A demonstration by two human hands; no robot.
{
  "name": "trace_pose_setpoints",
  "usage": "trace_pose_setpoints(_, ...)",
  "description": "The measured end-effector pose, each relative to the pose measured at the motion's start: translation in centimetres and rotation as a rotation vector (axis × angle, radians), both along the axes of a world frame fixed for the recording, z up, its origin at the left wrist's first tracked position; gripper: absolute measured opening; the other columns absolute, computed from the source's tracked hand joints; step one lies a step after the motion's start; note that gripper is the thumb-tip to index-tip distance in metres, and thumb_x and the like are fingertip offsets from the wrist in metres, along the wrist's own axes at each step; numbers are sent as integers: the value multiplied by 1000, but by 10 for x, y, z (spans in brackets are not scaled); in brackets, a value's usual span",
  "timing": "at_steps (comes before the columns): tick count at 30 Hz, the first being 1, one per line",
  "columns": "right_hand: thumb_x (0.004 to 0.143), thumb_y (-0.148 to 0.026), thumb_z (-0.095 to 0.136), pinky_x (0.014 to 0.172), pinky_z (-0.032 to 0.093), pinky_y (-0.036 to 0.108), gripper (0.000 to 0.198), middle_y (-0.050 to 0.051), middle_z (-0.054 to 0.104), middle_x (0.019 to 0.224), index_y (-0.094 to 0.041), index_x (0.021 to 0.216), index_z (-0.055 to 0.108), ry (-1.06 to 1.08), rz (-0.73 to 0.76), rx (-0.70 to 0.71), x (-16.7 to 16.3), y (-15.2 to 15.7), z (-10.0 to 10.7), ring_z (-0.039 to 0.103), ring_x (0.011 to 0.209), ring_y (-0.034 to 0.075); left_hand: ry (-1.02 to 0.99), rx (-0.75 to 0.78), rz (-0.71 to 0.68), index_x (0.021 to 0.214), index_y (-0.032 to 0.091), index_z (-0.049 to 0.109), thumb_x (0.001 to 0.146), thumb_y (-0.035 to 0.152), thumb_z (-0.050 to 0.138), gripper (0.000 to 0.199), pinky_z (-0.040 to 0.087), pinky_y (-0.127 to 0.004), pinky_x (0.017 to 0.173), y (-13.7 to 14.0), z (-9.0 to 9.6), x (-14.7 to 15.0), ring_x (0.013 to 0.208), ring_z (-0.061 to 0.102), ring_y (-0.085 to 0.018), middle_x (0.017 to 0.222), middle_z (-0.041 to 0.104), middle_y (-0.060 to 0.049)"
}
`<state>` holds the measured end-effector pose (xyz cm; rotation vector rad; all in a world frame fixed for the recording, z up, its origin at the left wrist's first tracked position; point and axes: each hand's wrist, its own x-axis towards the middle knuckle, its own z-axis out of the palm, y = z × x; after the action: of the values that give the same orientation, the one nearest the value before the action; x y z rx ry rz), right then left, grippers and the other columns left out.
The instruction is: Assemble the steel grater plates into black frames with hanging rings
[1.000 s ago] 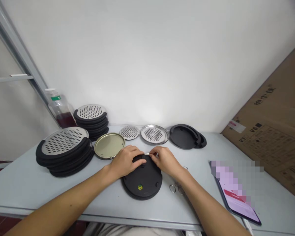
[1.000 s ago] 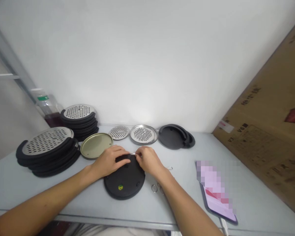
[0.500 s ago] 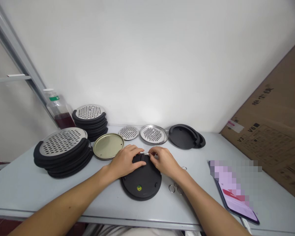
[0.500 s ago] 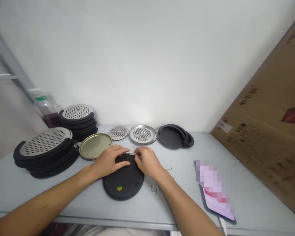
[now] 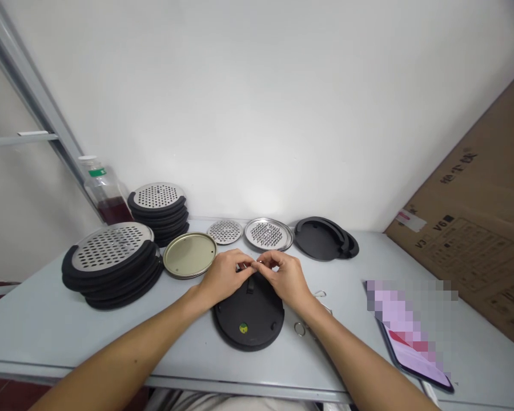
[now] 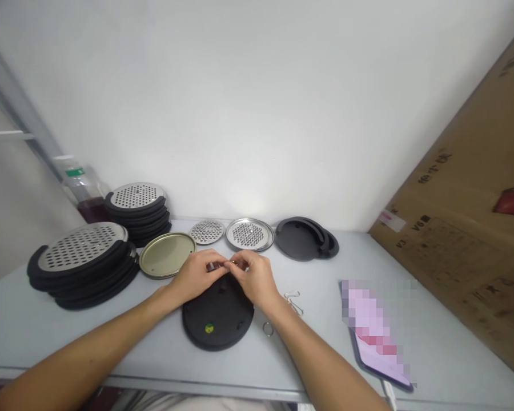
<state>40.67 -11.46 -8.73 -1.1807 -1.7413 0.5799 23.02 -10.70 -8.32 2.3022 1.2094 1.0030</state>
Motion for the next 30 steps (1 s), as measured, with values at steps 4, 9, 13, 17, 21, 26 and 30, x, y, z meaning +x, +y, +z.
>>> trace_pose_setpoints(4,77,-31,71,55,42,24,16,0,63,61,-18,68,69,114,-39,-22,0,-1,2,54,56,13,-75,-88,-4,88,24,75,81,23,67,10,46,-24,67,-5,4,4,75,63,-14,83,72,1)
trace_pose_setpoints(9,74,-35,74,56,45,25,20,2,67,62,-17,69,69,285,-63,-153,-1,-3,9,58,58,15,-69,-144,-51,82,22,74,82,31,68,11,44,-23,63,-15,16,10,68,60,-13,77,70,1)
trace_pose_setpoints(13,72,-38,75,52,43,25,26,1,62,57,-16,64,64,396,-56,-232,-3,-5,12,54,52,13,-102,-158,-60,74,19,70,80,31,68,14,43,-22,60,-19,19,14,64,57,-13,70,66,1)
trace_pose_setpoints(17,70,-39,78,53,42,25,29,0,61,58,-17,62,61,479,51,-278,-2,-5,12,54,55,13,-107,-135,-17,69,17,67,83,28,64,18,42,-23,60,-23,19,17,63,56,-12,68,63,1)
trace_pose_setpoints(21,71,-37,78,63,43,26,28,-1,60,63,-17,63,61,498,184,-314,2,-3,14,54,64,13,-117,-134,-54,70,16,69,85,24,62,18,41,-24,63,-27,22,17,66,57,-12,70,63,0)
trace_pose_setpoints(26,81,-40,71,70,43,26,22,0,62,77,-18,84,67,624,448,-505,5,-5,19,56,72,13,-197,-135,-145,78,16,70,89,23,58,18,43,-26,72,-31,31,15,76,58,-14,78,65,-2)
trace_pose_setpoints(30,83,-42,69,92,43,34,41,6,66,108,-24,118,63,649,591,-581,7,-10,24,59,101,20,-299,-162,-201,84,16,69,91,23,56,17,43,-26,76,-34,39,13,81,58,-15,84,64,-2)
